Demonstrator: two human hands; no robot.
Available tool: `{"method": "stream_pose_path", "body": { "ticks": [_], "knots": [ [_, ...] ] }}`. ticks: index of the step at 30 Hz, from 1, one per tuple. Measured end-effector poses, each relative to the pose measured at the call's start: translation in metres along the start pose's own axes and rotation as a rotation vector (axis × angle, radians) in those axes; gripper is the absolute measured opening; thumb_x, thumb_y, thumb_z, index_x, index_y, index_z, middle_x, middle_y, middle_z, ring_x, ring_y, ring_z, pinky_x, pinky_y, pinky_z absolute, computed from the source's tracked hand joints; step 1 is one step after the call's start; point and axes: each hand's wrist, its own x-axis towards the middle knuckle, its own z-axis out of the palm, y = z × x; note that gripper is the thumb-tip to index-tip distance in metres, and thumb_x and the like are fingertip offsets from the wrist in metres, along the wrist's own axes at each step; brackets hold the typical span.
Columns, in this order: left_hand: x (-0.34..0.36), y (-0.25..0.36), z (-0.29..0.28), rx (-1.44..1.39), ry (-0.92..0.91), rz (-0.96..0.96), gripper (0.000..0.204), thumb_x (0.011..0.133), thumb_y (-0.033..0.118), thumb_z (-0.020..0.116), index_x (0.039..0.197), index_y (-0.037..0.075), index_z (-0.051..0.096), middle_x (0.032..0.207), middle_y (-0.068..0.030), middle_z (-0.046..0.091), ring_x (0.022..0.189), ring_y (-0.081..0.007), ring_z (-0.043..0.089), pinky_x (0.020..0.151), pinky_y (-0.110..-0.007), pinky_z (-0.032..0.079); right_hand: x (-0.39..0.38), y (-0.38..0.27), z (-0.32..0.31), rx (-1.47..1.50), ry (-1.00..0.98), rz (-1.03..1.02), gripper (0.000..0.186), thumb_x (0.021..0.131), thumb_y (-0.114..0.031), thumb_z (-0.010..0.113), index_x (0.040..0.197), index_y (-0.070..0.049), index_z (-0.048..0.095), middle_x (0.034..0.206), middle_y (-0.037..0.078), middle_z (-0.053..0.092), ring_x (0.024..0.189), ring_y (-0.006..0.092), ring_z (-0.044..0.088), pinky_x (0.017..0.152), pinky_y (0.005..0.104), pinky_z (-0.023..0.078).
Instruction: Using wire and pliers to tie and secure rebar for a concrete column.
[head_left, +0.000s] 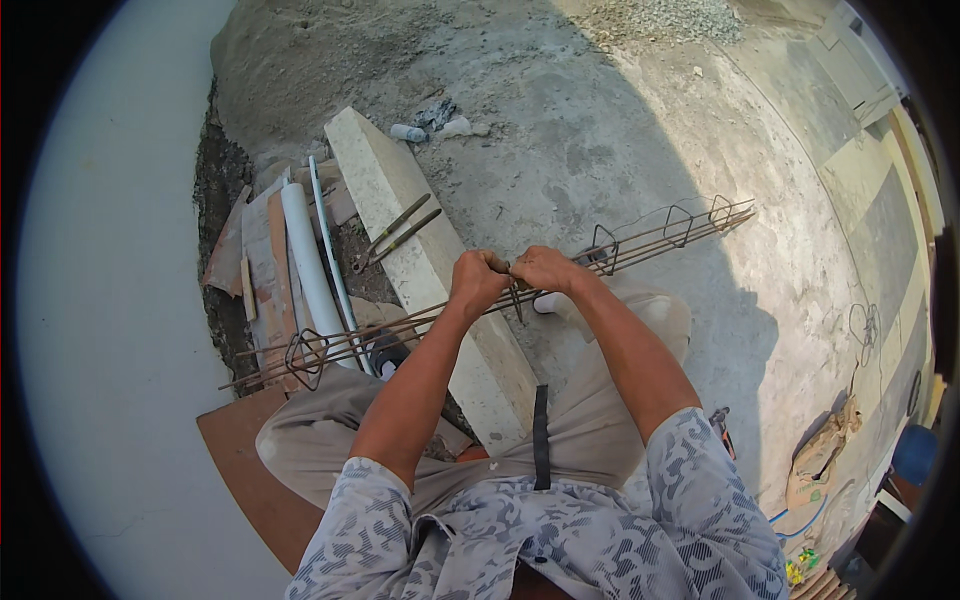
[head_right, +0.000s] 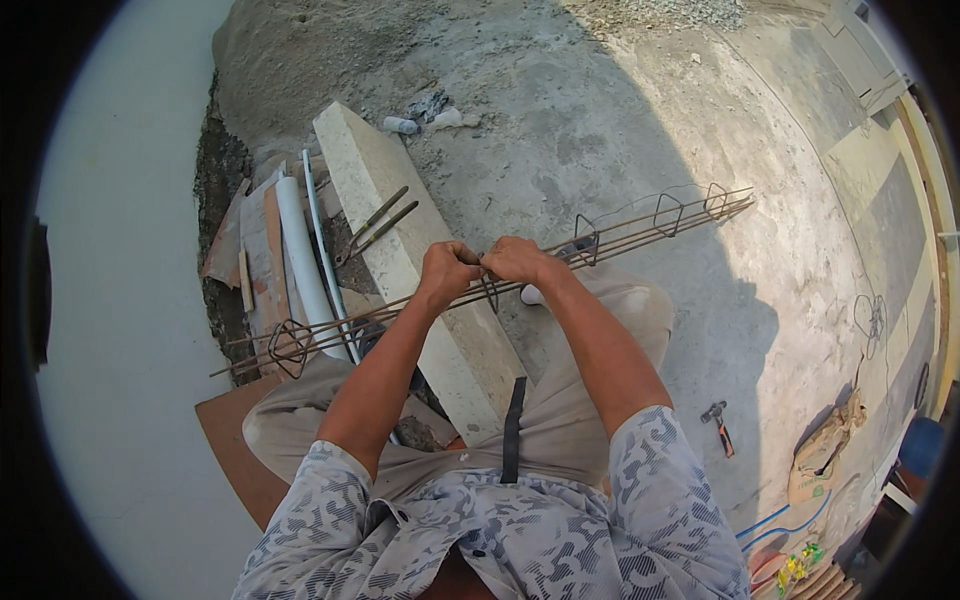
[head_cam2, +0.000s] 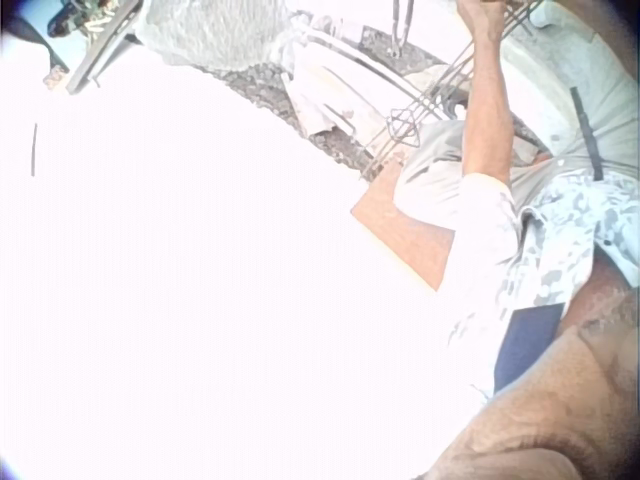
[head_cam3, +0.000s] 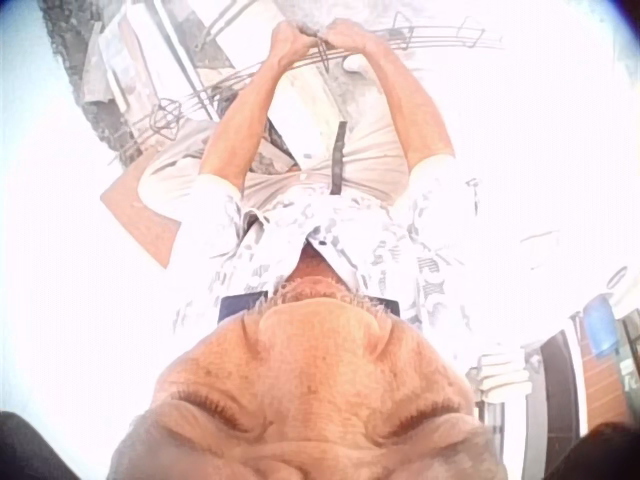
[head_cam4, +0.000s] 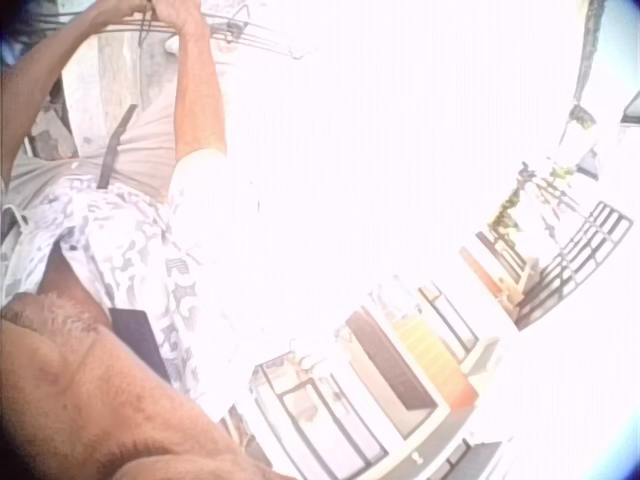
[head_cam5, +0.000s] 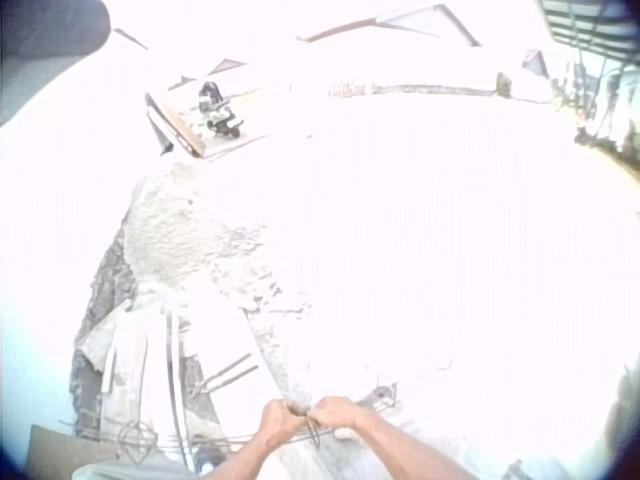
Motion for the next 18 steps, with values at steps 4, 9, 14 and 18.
{"method": "stream_pose_path", "body": {
  "ticks": [4, 9, 14, 18],
  "knots": [
    [-0.011, -0.001, 0.002, -0.044, 0.028, -0.017, 0.013, 0.070, 0.000, 0.081, 0.077, -0.003, 0.071, 0.073, -0.0082, 0.070, 0.064, -0.0139, 0.062, 0.060, -0.032, 0.050, -0.020, -0.002, 0.014, 0.019, 0.027, 0.108, 0.027, 0.083, -0.031, 0.060, 0.082, -0.009, 0.076, 0.092, 0.015, 0.073, 0.093, 0.0344, 0.066, 0.090, 0.0464, 0.046],
    [-0.014, -0.014, -0.005, -0.065, 0.024, -0.071, 0.018, 0.069, 0.006, 0.083, 0.081, -0.002, 0.072, 0.078, -0.0130, 0.073, 0.071, -0.0185, 0.067, 0.068, -0.034, 0.053, -0.080, 0.003, 0.061, -0.212, 0.768, -0.308, 0.018, 0.082, -0.017, 0.072, 0.099, -0.013, 0.076, 0.096, 0.009, 0.062, 0.101, 0.0289, 0.057, 0.093, 0.0467, 0.040],
    [-0.027, -0.006, 0.001, -0.113, 0.033, -0.016, 0.015, 0.072, -0.005, 0.081, 0.080, -0.003, 0.069, 0.073, -0.0058, 0.068, 0.065, -0.0124, 0.061, 0.059, -0.030, 0.049, -0.090, 0.000, 0.079, -0.411, 0.677, -0.195, 0.019, 0.085, -0.021, 0.070, 0.101, -0.012, 0.075, 0.105, 0.012, 0.061, 0.109, 0.0289, 0.054, 0.096, 0.0478, 0.038],
    [-0.033, -0.005, 0.003, -0.088, 0.013, -0.002, 0.013, 0.073, -0.001, 0.080, 0.079, -0.001, 0.069, 0.073, -0.0079, 0.069, 0.066, -0.0145, 0.062, 0.061, -0.032, 0.050, -0.100, -0.018, 0.076, -0.574, 0.738, -0.334, 0.022, 0.088, -0.025, 0.068, 0.097, -0.005, 0.073, 0.100, 0.014, 0.065, 0.104, 0.0301, 0.060, 0.096, 0.0467, 0.040]
  ]
}}
